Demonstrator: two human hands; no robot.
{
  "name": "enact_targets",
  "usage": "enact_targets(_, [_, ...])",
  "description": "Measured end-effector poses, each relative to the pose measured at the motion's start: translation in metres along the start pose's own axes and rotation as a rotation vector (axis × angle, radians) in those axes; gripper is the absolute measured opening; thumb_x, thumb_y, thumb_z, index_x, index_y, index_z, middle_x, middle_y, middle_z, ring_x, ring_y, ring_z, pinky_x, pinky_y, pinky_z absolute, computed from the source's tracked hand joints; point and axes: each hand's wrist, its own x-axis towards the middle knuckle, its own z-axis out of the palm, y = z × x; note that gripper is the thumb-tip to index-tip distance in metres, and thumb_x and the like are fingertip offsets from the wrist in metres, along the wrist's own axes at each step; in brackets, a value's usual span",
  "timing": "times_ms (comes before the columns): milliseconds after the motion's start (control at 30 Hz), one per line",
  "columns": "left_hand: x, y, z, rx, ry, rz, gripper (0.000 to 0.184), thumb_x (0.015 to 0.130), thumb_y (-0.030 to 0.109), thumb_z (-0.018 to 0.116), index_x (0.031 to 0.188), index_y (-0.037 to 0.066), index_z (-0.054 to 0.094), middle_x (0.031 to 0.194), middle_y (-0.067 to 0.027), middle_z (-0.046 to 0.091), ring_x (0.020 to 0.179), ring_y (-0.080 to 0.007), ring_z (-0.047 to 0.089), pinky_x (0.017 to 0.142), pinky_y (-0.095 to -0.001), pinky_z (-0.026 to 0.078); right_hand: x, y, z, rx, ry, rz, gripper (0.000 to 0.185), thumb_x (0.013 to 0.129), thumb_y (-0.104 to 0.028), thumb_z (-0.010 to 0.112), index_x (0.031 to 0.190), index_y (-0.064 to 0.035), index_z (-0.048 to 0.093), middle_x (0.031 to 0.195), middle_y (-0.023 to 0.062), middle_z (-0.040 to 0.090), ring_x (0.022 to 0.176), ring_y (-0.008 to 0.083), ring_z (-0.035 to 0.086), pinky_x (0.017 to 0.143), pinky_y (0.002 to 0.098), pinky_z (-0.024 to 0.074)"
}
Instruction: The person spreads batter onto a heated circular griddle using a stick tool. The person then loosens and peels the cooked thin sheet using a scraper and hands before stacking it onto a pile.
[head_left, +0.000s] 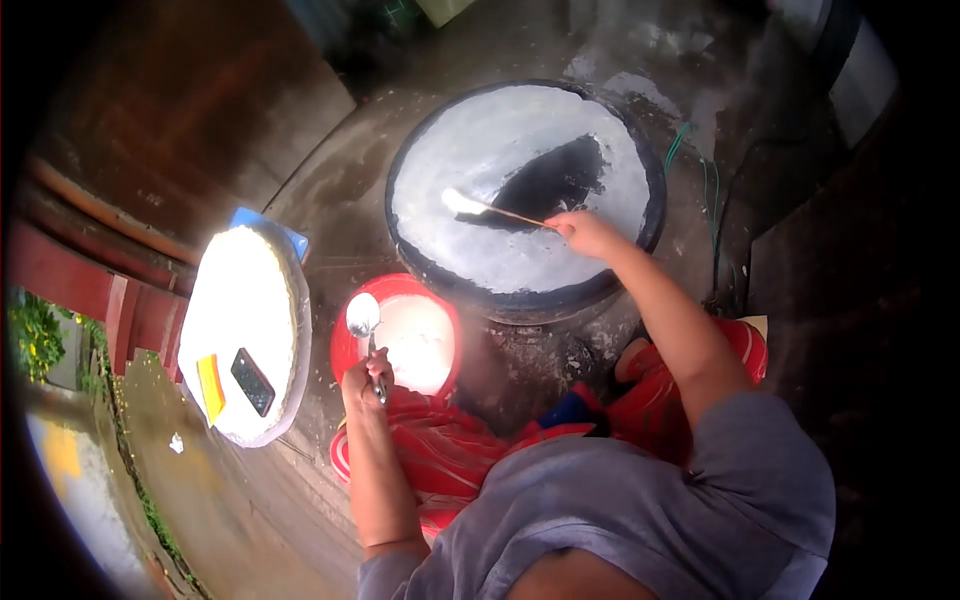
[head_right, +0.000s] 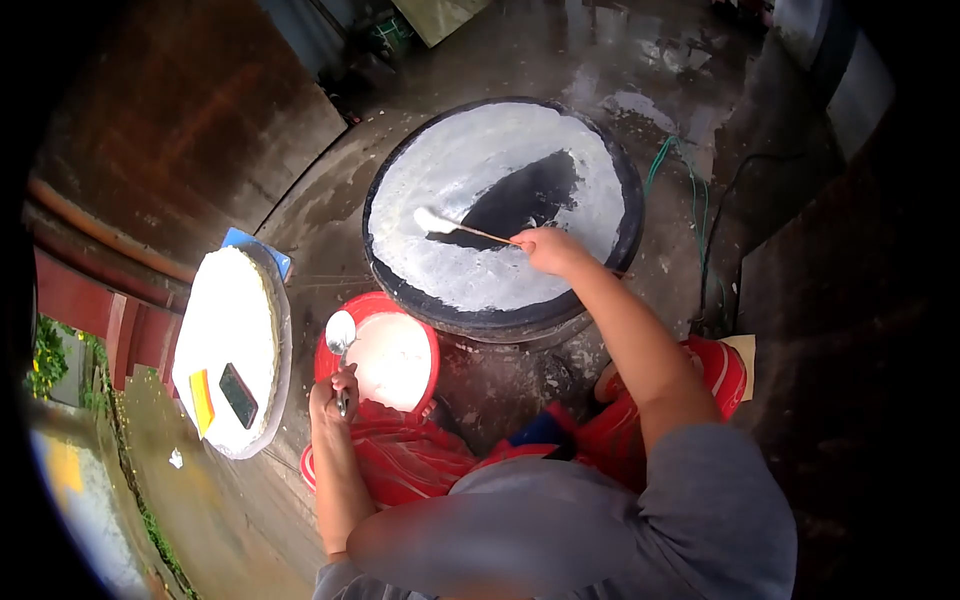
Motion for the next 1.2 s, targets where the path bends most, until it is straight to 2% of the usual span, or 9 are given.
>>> enact_targets(133, [0.007,0.007,-0.009,0.004,0.008,0.008,0.019,0.092,0.010,0.028,0.094,-0.007,0.037,0.070,-0.0067,0.045,0.047,-0.0122,0.044,0.041,-0.0222,0.040,-0.037,-0.039,-0.068,-0.186,-0.131,0.130,0.031,0.081,-0.012,0.049,0.107,-0.0192,0.062,0.101,0.0082,0.063,0.086,0.0250,0.060,0.073,0.0332,0.0475])
enact_targets(200, [0.010,0.009,-0.015,0.002,-0.007,-0.011,0.027,0.095,0.018,0.025,0.095,-0.007,0.036,0.074,-0.0074,0.046,0.049,-0.0126,0.046,0.041,-0.0227,0.040,-0.058,-0.040,-0.069,-0.419,0.254,-0.032,0.036,0.075,-0.010,0.054,0.109,-0.0196,0.061,0.091,0.0080,0.063,0.080,0.0239,0.060,0.068,0.0349,0.0478])
enact_targets(433, [0.017,0.007,-0.013,0.035,0.001,0.033,0.018,0.091,0.007,0.024,0.093,-0.007,0.035,0.072,-0.0092,0.045,0.047,-0.0140,0.043,0.040,-0.0227,0.041,-0.075,-0.077,0.091,-0.550,0.449,-0.267,0.048,0.071,-0.001,0.047,0.116,-0.0150,0.056,0.079,0.0071,0.055,0.067,0.0268,0.055,0.057,0.0371,0.0464])
enact_targets(567, [0.020,0.012,-0.019,0.041,0.000,0.070,0.009,0.087,0.001,0.027,0.087,-0.006,0.033,0.072,-0.0106,0.045,0.047,-0.0137,0.043,0.040,-0.0226,0.041,-0.067,-0.039,0.062,-0.724,0.417,-0.057,0.040,0.079,-0.007,0.046,0.119,-0.0117,0.051,0.084,0.0070,0.059,0.065,0.0247,0.059,0.053,0.0371,0.0476])
enact_targets(700, [0.022,0.018,-0.025,0.038,0.003,0.036,0.011,0.088,0.002,0.027,0.088,-0.007,0.034,0.071,-0.0102,0.045,0.047,-0.0136,0.043,0.040,-0.0222,0.041,-0.078,-0.051,0.038,-0.450,0.446,0.097,0.047,0.071,-0.005,0.055,0.118,-0.0132,0.053,0.088,0.0086,0.059,0.073,0.0265,0.061,0.059,0.0394,0.0486])
enact_targets(833, [0.020,0.015,-0.017,0.021,0.033,0.029,0.014,0.089,0.004,0.027,0.089,-0.007,0.036,0.070,-0.0093,0.046,0.046,-0.0130,0.043,0.040,-0.0218,0.040,-0.093,-0.047,0.057,-0.439,0.390,-0.285,0.047,0.070,-0.004,0.053,0.115,-0.0159,0.055,0.084,0.0083,0.058,0.070,0.0279,0.059,0.060,0.0397,0.0483])
enact_targets(967, [0.019,0.015,-0.020,0.046,0.005,-0.003,0.014,0.089,0.004,0.027,0.089,-0.006,0.037,0.070,-0.0086,0.046,0.046,-0.0127,0.043,0.040,-0.0217,0.040,-0.074,-0.009,0.008,-0.619,0.536,0.041,0.041,0.070,-0.003,0.053,0.110,-0.0123,0.057,0.080,0.0095,0.058,0.068,0.0290,0.059,0.058,0.0396,0.0475])
enact_targets(1100, [0.021,0.016,-0.019,0.059,0.032,-0.001,0.014,0.090,0.005,0.028,0.086,-0.005,0.038,0.069,-0.0083,0.046,0.047,-0.0129,0.045,0.040,-0.0217,0.040,-0.078,-0.039,0.008,-0.301,0.465,0.265,0.041,0.068,-0.006,0.057,0.109,-0.0129,0.057,0.086,0.0109,0.060,0.078,0.0293,0.061,0.065,0.0410,0.0489])
enact_targets(1200, [0.020,0.011,-0.013,0.035,0.067,0.015,0.011,0.090,0.004,0.032,0.088,-0.003,0.041,0.066,-0.0072,0.046,0.045,-0.0126,0.044,0.039,-0.0207,0.041,-0.084,-0.025,0.031,-0.507,0.490,0.005,0.040,0.069,-0.005,0.056,0.109,-0.0147,0.057,0.085,0.0098,0.058,0.073,0.0283,0.061,0.061,0.0403,0.0488])
